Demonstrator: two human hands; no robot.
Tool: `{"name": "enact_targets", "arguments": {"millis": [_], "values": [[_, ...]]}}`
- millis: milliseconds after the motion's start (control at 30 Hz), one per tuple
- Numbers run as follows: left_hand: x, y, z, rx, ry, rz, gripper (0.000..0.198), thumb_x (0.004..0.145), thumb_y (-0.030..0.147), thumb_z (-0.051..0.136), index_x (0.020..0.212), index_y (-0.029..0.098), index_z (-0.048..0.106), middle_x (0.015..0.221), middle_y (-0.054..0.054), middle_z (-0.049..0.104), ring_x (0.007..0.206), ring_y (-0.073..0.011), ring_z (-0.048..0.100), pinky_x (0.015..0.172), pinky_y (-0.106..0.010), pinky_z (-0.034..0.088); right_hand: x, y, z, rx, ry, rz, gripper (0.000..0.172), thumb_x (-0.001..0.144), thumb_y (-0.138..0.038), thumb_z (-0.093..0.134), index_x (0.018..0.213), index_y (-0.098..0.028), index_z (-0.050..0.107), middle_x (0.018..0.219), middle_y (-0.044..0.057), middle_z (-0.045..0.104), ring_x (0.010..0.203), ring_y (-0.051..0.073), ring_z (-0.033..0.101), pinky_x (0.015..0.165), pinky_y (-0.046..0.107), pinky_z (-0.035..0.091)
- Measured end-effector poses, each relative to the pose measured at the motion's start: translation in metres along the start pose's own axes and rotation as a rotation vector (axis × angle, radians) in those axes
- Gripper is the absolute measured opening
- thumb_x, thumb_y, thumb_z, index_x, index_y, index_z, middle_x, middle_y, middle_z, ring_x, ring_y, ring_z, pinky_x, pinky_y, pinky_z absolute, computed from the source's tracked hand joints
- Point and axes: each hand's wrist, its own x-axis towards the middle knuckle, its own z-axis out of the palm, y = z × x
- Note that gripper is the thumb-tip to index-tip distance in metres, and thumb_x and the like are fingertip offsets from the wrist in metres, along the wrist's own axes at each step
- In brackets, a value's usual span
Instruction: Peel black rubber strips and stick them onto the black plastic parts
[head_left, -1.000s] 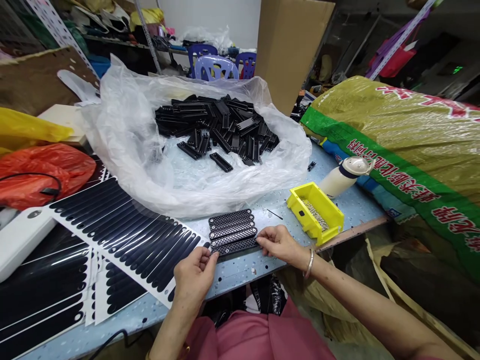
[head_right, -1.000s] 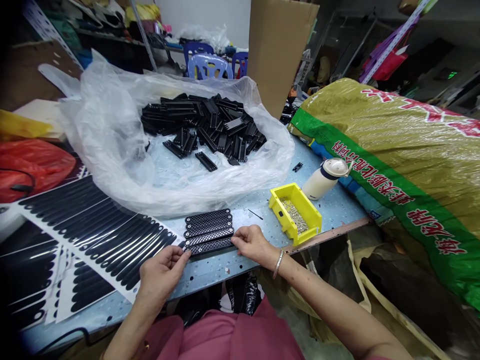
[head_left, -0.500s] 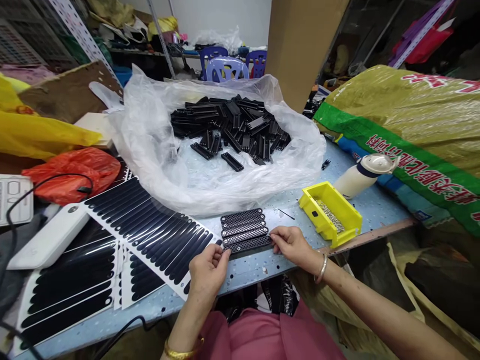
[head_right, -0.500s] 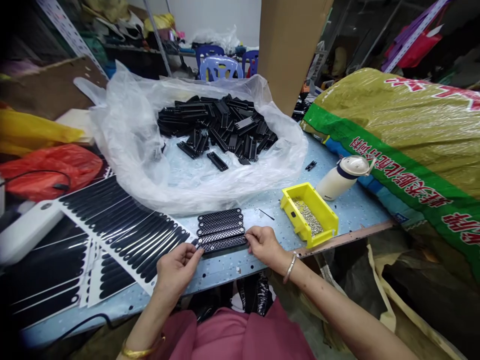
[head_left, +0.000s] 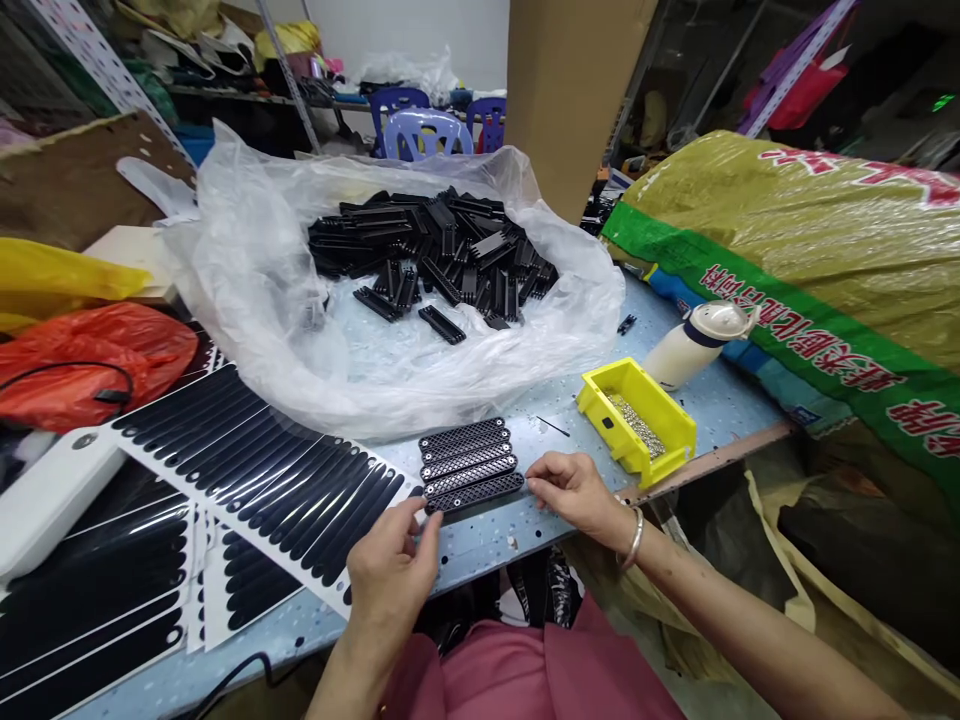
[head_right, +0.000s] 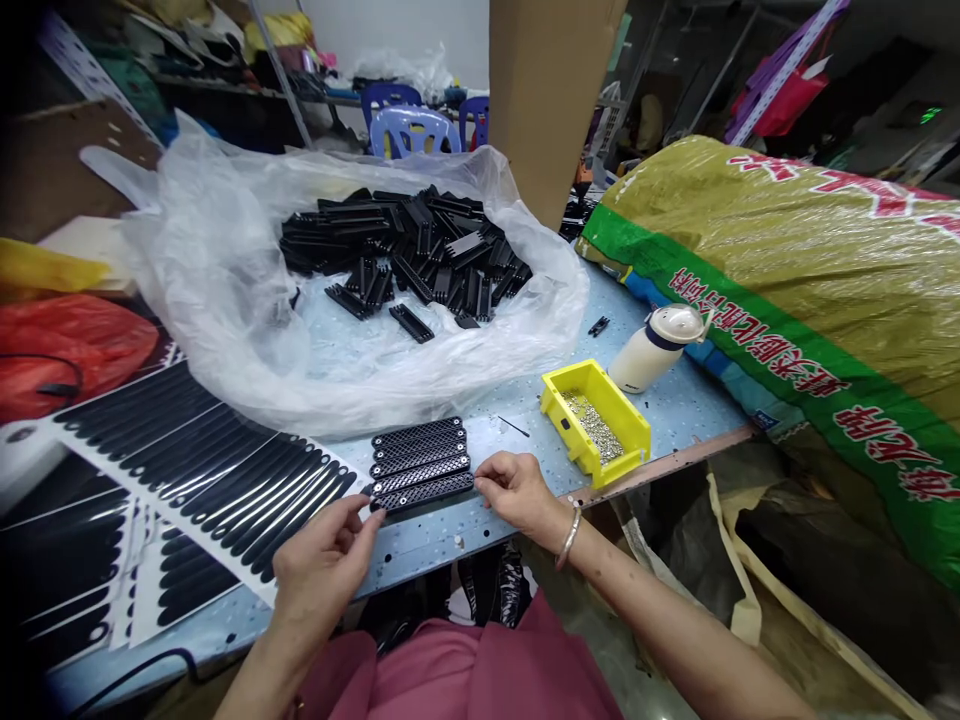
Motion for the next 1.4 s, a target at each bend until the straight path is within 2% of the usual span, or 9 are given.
{"name": "enact_targets", "arguments": {"millis": [133, 300, 467, 600, 800, 1000, 1200, 1300, 1400], "values": [[0.000, 0.008, 0.004, 0.043, -0.073, 0.171, 0.024, 0.084, 0.033, 0.058, 0.095, 0.019, 0.075, 0.066, -0.003, 0.071, 0.051, -0.0131, 0.061, 0.053, -0.022, 0.047, -0.005, -0.008, 0.005, -0.158, 0.006, -0.145, 0.012, 0.081, -0.028, 0.060, 0.072, -0.020, 0.063, 0.060, 0.001, 0.061, 0.051, 0.014, 0.054, 0.050, 0.025, 0.042], [0.001, 0.008, 0.011, 0.020, -0.165, 0.117, 0.024, 0.086, 0.032, 0.055, 0.089, 0.026, 0.077, 0.084, -0.004, 0.078, 0.075, -0.0195, 0.072, 0.069, -0.027, 0.054, 0.009, -0.014, 0.017, -0.460, 0.033, -0.363, 0.010, 0.083, -0.016, 0.059, 0.076, -0.018, 0.066, 0.068, 0.004, 0.064, 0.064, 0.016, 0.059, 0.061, 0.026, 0.044], [0.012, 0.011, 0.012, 0.016, -0.126, -0.013, 0.020, 0.083, 0.033, 0.058, 0.086, 0.025, 0.077, 0.066, 0.000, 0.073, 0.055, -0.0159, 0.066, 0.057, -0.024, 0.050, 0.031, -0.026, 0.027, -0.847, -0.088, -0.406, 0.016, 0.090, -0.016, 0.057, 0.078, -0.016, 0.068, 0.077, 0.008, 0.067, 0.073, 0.019, 0.063, 0.065, 0.026, 0.042], [0.025, 0.009, 0.015, 0.141, -0.109, 0.059, 0.022, 0.082, 0.031, 0.057, 0.088, 0.023, 0.077, 0.060, -0.001, 0.069, 0.053, -0.0169, 0.063, 0.059, -0.026, 0.047, 0.032, -0.037, 0.028, -1.029, -0.179, -0.410, 0.019, 0.093, -0.017, 0.052, 0.082, -0.015, 0.068, 0.080, 0.008, 0.067, 0.069, 0.018, 0.062, 0.061, 0.027, 0.039], [0.024, 0.004, 0.014, 0.070, -0.076, 0.053, 0.026, 0.080, 0.032, 0.057, 0.095, 0.020, 0.075, 0.055, 0.001, 0.063, 0.048, -0.0147, 0.058, 0.056, -0.024, 0.047, 0.031, -0.031, 0.021, -0.908, -0.171, -0.392, 0.016, 0.091, -0.014, 0.054, 0.087, -0.015, 0.070, 0.081, 0.008, 0.069, 0.073, 0.018, 0.064, 0.065, 0.026, 0.042], [0.010, -0.008, -0.009, 0.025, 0.000, -0.072, 0.024, 0.078, 0.034, 0.057, 0.082, 0.017, 0.072, 0.057, 0.001, 0.063, 0.046, -0.0124, 0.056, 0.050, -0.023, 0.045, 0.026, -0.011, 0.005, -0.559, 0.049, -0.386, 0.015, 0.087, -0.018, 0.056, 0.082, -0.016, 0.071, 0.076, 0.007, 0.070, 0.070, 0.018, 0.064, 0.067, 0.027, 0.046], [0.002, -0.018, -0.009, 0.108, -0.223, -0.105, 0.032, 0.072, 0.038, 0.059, 0.090, 0.016, 0.075, 0.050, 0.003, 0.058, 0.046, -0.0144, 0.055, 0.050, -0.025, 0.042, 0.005, 0.009, -0.007, -0.365, 0.038, -0.087, 0.019, 0.070, -0.025, 0.072, 0.085, -0.013, 0.071, 0.061, 0.002, 0.063, 0.053, 0.015, 0.057, 0.050, 0.025, 0.044], [0.002, -0.014, -0.004, 0.133, -0.228, -0.110, 0.035, 0.072, 0.039, 0.059, 0.093, 0.015, 0.075, 0.049, 0.002, 0.058, 0.047, -0.0154, 0.056, 0.052, -0.026, 0.042, -0.002, 0.013, 0.004, -0.296, 0.036, -0.111, 0.029, 0.070, -0.028, 0.071, 0.096, -0.013, 0.072, 0.063, 0.002, 0.064, 0.053, 0.014, 0.057, 0.051, 0.024, 0.045], [-0.002, -0.007, -0.003, 0.065, -0.213, -0.125, 0.035, 0.075, 0.045, 0.059, 0.087, 0.016, 0.075, 0.047, 0.003, 0.055, 0.043, -0.0135, 0.051, 0.050, -0.025, 0.040, -0.006, 0.010, 0.016, -0.197, 0.047, -0.095, 0.026, 0.079, -0.039, 0.064, 0.085, -0.015, 0.071, 0.057, 0.001, 0.061, 0.048, 0.013, 0.055, 0.046, 0.023, 0.042]]}}
